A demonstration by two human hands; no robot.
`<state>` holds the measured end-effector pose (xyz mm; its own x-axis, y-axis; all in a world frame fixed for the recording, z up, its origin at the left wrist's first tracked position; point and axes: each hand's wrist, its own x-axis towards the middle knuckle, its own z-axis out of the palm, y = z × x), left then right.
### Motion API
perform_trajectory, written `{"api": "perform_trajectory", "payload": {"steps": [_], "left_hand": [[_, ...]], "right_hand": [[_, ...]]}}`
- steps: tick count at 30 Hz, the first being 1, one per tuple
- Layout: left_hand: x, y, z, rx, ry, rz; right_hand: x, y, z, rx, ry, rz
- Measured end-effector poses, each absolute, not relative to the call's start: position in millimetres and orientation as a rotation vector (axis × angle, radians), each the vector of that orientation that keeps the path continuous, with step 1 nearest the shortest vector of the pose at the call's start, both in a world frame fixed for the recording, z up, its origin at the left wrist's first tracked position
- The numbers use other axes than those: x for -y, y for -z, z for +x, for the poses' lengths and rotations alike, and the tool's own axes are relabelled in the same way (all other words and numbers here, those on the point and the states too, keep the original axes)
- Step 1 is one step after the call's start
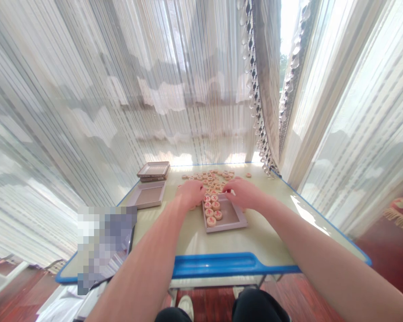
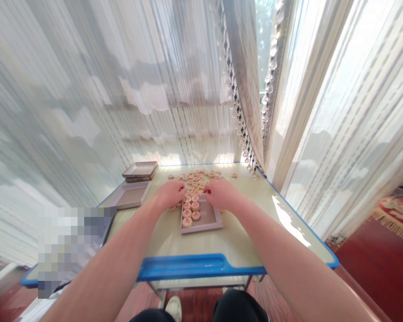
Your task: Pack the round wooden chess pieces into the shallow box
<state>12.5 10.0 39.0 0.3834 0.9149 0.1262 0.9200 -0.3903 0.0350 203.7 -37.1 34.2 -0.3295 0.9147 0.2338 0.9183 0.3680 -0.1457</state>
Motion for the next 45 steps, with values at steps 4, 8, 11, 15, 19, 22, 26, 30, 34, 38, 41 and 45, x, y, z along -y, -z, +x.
{"api": "perform_trajectory", "payload": {"steps": [4,8,11,15,19,22,26,30,34,38,41,45], "left_hand": [[-11,-40,13,1.758,0.191,-2.574],[-11,-41,14,1.792,0.188,-2.606],[-10,-41,15,1.788,0.205,-2.633],[-8,-42,17,1.775,0.258,-2.636],[-9,-39,18,1.771,0.273,-2.656],[-13,-33,16,1.762,0.323,-2.650],[-18,-27,13,1.753,0.366,-2.614],[-15,-28,15,1.763,0.342,-2.609],[-11,-32,17,1.773,0.325,-2.597],[-10,-32,17,1.769,0.339,-2.590],[-11,-32,16,1.749,0.336,-2.609],[-12,-32,14,1.708,0.354,-2.613]], "right_hand": [[30,-38,216,2.131,0.067,-1.984],[30,-43,222,2.157,-0.087,-2.082],[33,-43,219,2.227,-0.195,-1.931],[32,-38,216,2.241,-0.200,-1.892],[29,-35,218,2.239,-0.217,-1.911],[28,-36,218,2.229,-0.260,-1.904],[28,-41,223,2.206,-0.313,-1.958],[29,-45,233,2.242,-0.346,-2.081],[28,-43,236,2.318,-0.362,-2.076],[22,-36,233,2.379,-0.218,-2.059],[16,-31,232,2.348,-0.103,-2.037],[13,-30,234,2.330,-0.044,-1.981]]}}
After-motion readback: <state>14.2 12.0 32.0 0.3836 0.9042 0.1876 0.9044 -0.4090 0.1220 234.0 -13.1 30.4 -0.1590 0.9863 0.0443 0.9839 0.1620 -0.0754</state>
